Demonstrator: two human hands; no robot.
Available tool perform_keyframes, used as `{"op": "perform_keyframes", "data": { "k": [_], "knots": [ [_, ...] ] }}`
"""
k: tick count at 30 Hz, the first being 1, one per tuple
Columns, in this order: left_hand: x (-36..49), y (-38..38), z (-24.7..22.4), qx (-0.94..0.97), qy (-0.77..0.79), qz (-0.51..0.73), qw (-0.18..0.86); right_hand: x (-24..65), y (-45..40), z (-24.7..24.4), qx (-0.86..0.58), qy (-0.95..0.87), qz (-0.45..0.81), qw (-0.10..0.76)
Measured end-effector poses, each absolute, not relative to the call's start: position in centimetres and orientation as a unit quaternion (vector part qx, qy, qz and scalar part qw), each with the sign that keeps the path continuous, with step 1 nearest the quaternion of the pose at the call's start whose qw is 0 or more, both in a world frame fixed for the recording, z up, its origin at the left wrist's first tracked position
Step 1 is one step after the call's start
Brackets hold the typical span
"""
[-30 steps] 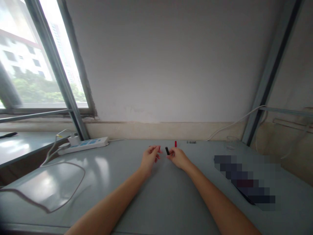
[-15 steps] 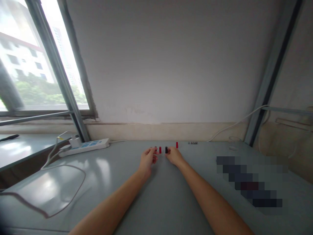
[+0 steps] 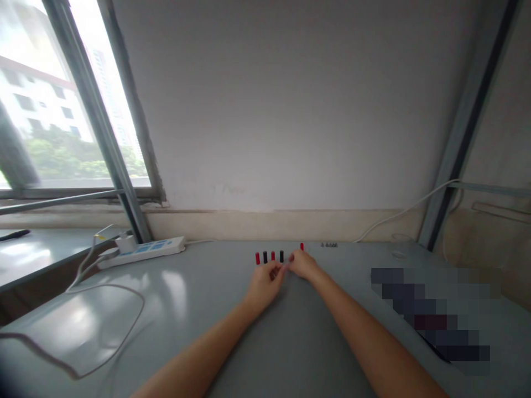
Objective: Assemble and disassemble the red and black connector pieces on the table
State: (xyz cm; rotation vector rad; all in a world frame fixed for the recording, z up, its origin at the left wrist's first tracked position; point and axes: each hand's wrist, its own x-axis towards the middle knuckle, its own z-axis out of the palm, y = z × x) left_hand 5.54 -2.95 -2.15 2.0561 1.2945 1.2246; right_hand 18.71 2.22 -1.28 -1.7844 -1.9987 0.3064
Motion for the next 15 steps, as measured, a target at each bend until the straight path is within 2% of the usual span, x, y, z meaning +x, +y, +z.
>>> {"op": "perform_keyframes", "data": {
  "k": [4,9,15],
  "knots": [
    [5.9,-3.8,-2.4,0.798,0.457,0.367,0.140,21.5,2.3,-0.6,-0.667,-0.711,0.078,0.208],
    [5.9,-4.0,-2.1,0.806,0.463,0.347,0.129,23.9,2.9,-1.3,-0.745,-0.626,0.040,0.227],
    [5.8,-3.9,-2.0,0.802,0.468,0.346,0.137,23.7,3.6,-2.0,-0.753,-0.606,0.085,0.241]
  ]
}}
